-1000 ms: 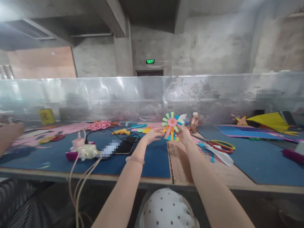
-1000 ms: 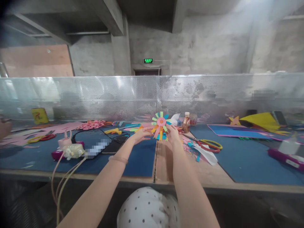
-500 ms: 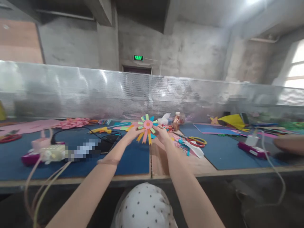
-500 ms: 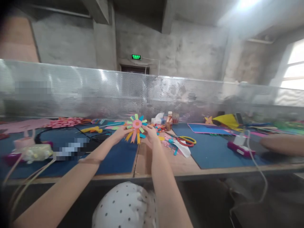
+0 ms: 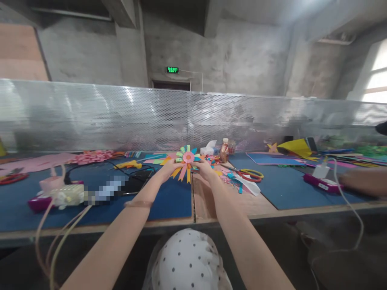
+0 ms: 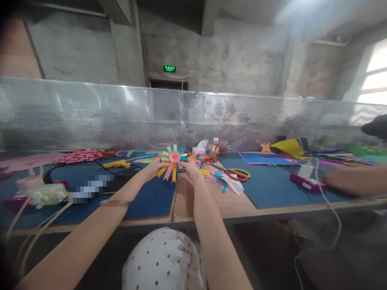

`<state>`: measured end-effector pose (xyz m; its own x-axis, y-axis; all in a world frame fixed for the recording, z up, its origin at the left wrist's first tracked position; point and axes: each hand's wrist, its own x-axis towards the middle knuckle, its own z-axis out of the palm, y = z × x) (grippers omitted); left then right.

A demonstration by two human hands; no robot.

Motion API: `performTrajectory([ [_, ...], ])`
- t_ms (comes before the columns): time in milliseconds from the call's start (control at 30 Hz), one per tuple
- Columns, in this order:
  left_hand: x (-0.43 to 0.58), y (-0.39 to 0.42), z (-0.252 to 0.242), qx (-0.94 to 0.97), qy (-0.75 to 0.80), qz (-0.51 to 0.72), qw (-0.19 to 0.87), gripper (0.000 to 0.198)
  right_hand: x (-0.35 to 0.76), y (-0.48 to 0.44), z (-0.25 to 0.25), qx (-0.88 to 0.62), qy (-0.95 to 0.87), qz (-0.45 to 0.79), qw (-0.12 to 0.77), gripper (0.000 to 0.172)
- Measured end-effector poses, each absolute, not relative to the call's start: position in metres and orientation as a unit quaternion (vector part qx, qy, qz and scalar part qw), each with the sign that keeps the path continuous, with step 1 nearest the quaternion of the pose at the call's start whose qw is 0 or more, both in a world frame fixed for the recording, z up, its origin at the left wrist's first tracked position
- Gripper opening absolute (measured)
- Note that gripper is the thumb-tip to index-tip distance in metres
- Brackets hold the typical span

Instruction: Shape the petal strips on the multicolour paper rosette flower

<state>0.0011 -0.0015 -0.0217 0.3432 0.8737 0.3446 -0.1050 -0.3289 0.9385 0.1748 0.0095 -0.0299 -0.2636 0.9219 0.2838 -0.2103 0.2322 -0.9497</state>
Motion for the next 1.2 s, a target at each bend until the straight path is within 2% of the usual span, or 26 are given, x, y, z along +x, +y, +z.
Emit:
performTrajectory([
  [567, -0.002, -0.008, -0.014, 0.604, 0.339, 0.509, 0.511, 0.027, 0.176, 0.007, -0.028, -0.306, -0.577, 0.532, 0.539, 0.022],
  [1200, -0.003, -0.01, -0.01, 0.585, 0.376, 0.553, 0.46, 0.027, 0.175, 0.004, -0.025, -0.302, -0.573, 0.532, 0.545, 0.02],
])
